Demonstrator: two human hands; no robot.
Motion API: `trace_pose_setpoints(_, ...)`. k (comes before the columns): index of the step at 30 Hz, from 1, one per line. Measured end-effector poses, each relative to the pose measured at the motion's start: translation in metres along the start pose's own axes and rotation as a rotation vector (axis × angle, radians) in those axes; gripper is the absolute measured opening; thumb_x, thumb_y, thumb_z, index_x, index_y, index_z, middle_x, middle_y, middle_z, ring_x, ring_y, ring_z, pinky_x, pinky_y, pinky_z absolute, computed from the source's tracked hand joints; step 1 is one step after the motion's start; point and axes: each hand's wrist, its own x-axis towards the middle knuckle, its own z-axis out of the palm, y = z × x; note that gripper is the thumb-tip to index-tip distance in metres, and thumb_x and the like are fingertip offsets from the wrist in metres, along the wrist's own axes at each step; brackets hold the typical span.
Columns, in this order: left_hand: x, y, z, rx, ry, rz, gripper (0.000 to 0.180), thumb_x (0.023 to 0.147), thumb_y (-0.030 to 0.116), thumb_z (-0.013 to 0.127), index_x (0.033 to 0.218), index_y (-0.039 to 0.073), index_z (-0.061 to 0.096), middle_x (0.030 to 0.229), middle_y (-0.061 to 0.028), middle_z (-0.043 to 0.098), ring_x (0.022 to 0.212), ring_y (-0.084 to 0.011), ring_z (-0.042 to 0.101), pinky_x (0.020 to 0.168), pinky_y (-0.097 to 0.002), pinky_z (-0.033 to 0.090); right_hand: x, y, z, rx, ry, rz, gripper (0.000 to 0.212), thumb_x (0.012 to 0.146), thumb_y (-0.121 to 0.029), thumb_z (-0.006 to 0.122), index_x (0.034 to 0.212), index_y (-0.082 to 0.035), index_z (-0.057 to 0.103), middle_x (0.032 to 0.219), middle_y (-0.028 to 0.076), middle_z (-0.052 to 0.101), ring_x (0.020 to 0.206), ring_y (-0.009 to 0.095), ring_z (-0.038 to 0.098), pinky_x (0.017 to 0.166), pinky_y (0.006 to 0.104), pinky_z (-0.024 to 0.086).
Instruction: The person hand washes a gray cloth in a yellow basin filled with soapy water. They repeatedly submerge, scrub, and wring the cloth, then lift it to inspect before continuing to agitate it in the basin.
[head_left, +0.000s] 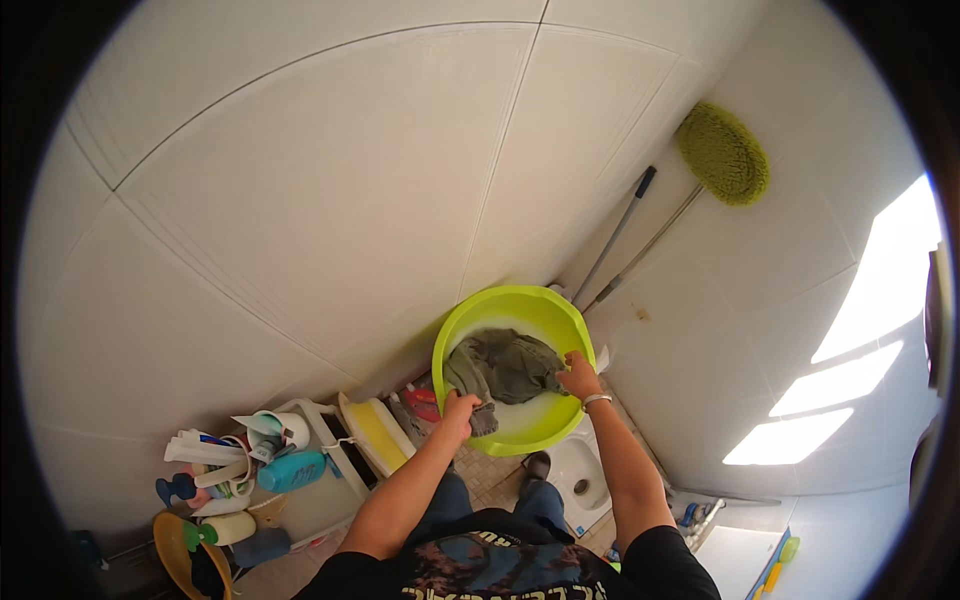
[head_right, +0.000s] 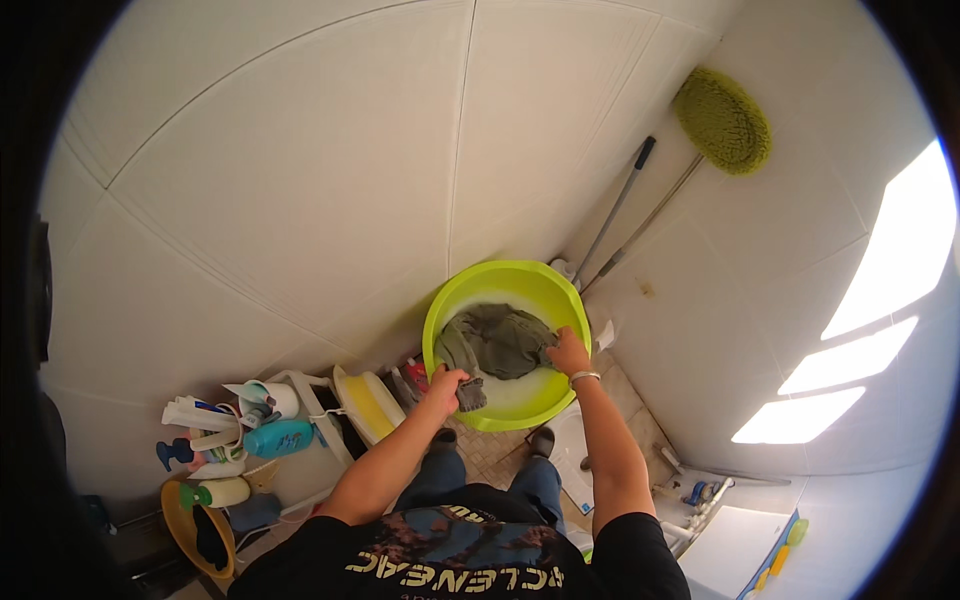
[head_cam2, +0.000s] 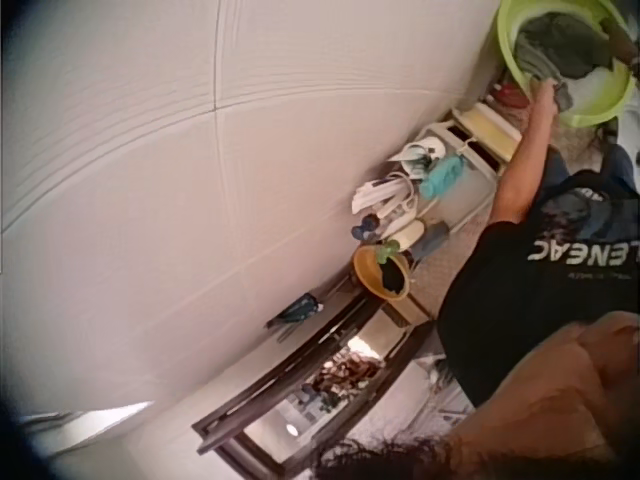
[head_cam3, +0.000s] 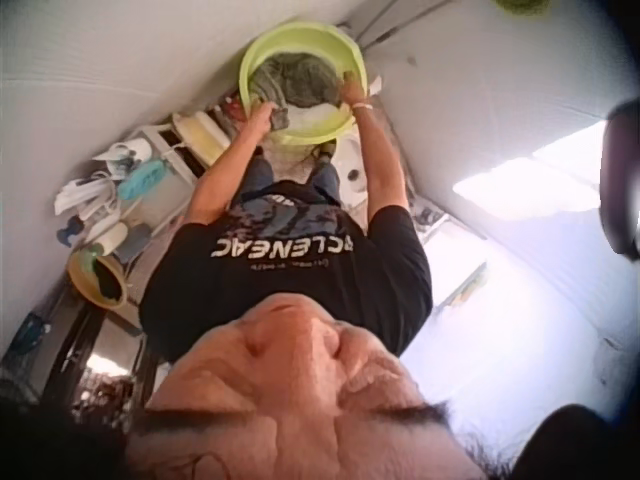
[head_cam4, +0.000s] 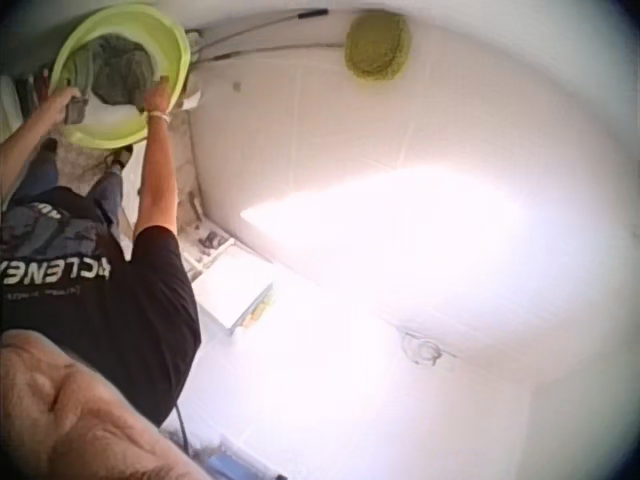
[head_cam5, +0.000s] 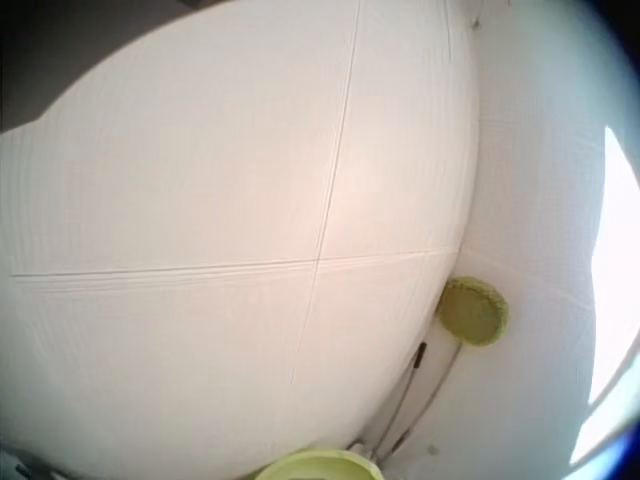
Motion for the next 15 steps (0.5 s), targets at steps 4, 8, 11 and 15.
trace_pose_setpoints(4, 0.034, -0.016, -0.003, 0.402, 0.286, -0.129, 0.071, 0.079, -0.005, 0.059, 0.142, -0.005, 0.027, 0.137, -0.0248, 0.035, 0.126, -0.0399, 0.040, 0.101, -0.0513, 0.040, 0.053, -0.003, 0.036, 0.002, -0.083, -0.153, 0.065, 0.079, -0.024, 0.074, 0.136, -0.008, 0.045, 0.130, 0.023, 0.054, 0.117, 0.038, 0.055, 0.096, 0.0444, 0.046)
trace_pose_setpoints(8, 0.023, -0.018, 0.057, 0.694, 0.598, 0.219, 0.085, 0.083, 0.000, 0.063, 0.153, 0.007, 0.014, 0.156, -0.0246, 0.005, 0.142, -0.0468, 0.010, 0.115, -0.0566, 0.015, 0.080, 0.005, 0.065, -0.179, -0.169, -0.383, 0.080, 0.081, -0.030, 0.075, 0.148, -0.026, 0.031, 0.151, 0.022, 0.026, 0.130, 0.044, 0.040, 0.096, 0.0550, 0.042)
trace_pose_setpoints(11, 0.025, -0.012, 0.079, 1.355, 0.679, 0.625, 0.081, 0.089, 0.021, 0.065, 0.154, 0.018, 0.017, 0.159, -0.0178, 0.000, 0.144, -0.0456, 0.005, 0.112, -0.0643, 0.015, 0.091, -0.002, 0.089, -0.391, -0.332, -0.418, 0.090, 0.081, -0.032, 0.074, 0.152, -0.036, 0.019, 0.157, 0.020, 0.014, 0.132, 0.049, 0.033, 0.097, 0.0613, 0.039)
trace_pose_setpoints(15, 0.059, -0.024, 0.074, 1.462, 0.674, 0.175, 0.078, 0.092, 0.053, 0.057, 0.155, 0.026, 0.019, 0.162, -0.0083, -0.008, 0.147, -0.0408, 0.001, 0.110, -0.0680, 0.017, 0.113, 0.001, 0.105, -0.672, -0.458, -0.628, 0.096, 0.082, -0.019, 0.070, 0.154, -0.041, 0.010, 0.159, 0.019, 0.007, 0.127, 0.052, 0.038, 0.086, 0.0589, 0.047)
